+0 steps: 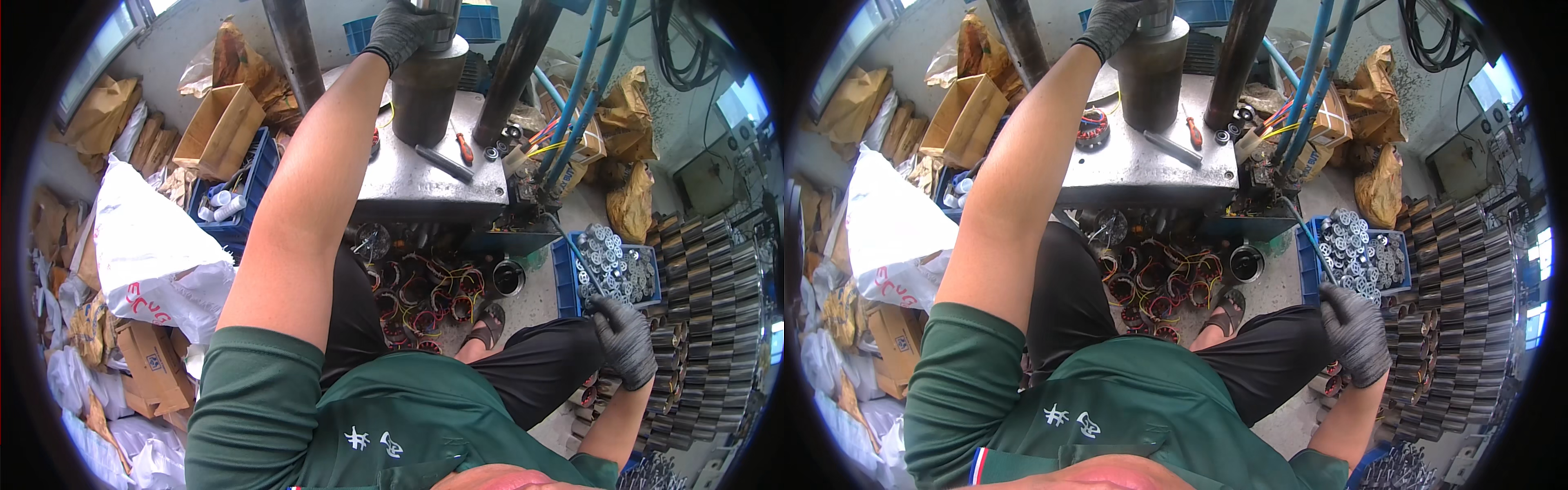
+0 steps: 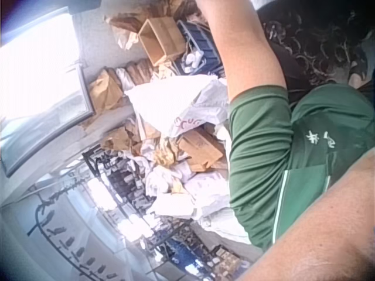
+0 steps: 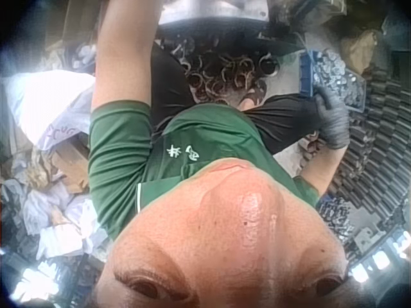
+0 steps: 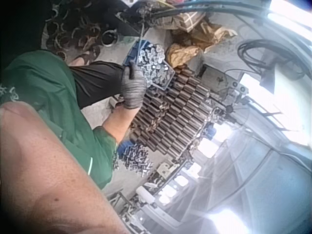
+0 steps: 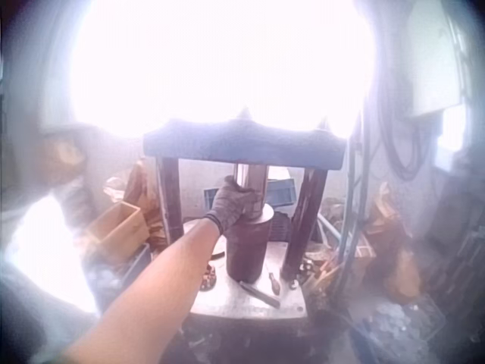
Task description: The person is using a hydraulic press to assemble metal motor components, including copper-wound stators into metal housings.
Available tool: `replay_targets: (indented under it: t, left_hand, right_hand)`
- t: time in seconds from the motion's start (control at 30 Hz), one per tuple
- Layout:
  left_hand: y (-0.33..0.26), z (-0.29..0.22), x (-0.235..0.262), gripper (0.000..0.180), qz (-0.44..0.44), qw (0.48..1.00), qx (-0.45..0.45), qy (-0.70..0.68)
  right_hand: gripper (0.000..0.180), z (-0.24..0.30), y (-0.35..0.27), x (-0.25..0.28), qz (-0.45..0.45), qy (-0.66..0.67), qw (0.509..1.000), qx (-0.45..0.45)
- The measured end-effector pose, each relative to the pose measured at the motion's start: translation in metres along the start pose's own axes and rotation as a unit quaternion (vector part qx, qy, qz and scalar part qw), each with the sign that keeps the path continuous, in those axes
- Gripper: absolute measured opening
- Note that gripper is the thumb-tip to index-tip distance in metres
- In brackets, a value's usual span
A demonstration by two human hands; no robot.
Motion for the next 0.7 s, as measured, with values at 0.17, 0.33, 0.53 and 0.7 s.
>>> replay_targets:
  t: [0.17, 0.33, 0.53, 0.7]
  left_hand:
    - [-0.003, -0.004, 0.001, 0.063, 0.001, 1.000, -0.004, 0.003]
    - [-0.006, -0.007, 0.000, 0.063, -0.002, 1.000, -0.002, -0.008]
    - [-0.008, -0.011, 0.001, 0.063, -0.007, 1.000, 0.003, 0.015]
    - [-0.008, -0.010, 0.001, 0.061, -0.005, 1.000, 0.004, 0.019]
  right_hand:
    - [0.031, 0.004, -0.001, -0.007, 0.039, -0.063, 0.997, 0.022]
    - [0.033, -0.006, 0.001, 0.002, 0.001, 0.013, 1.000, -0.021]
    - [0.032, 0.002, 0.000, -0.012, 0.083, -0.075, 0.993, 0.031]
    - [0.034, 0.000, 0.002, 0.009, -0.042, 0.015, 0.999, 0.005]
Point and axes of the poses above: each hand's wrist, its own y-axis towards the middle knuckle, its own x-axis out of the back of the hand, z = x × y, the point moved 9 cm from there along y, towards the middle knuckle, and after that the axes turned 1 degree about -x, right-handed, at the moved point
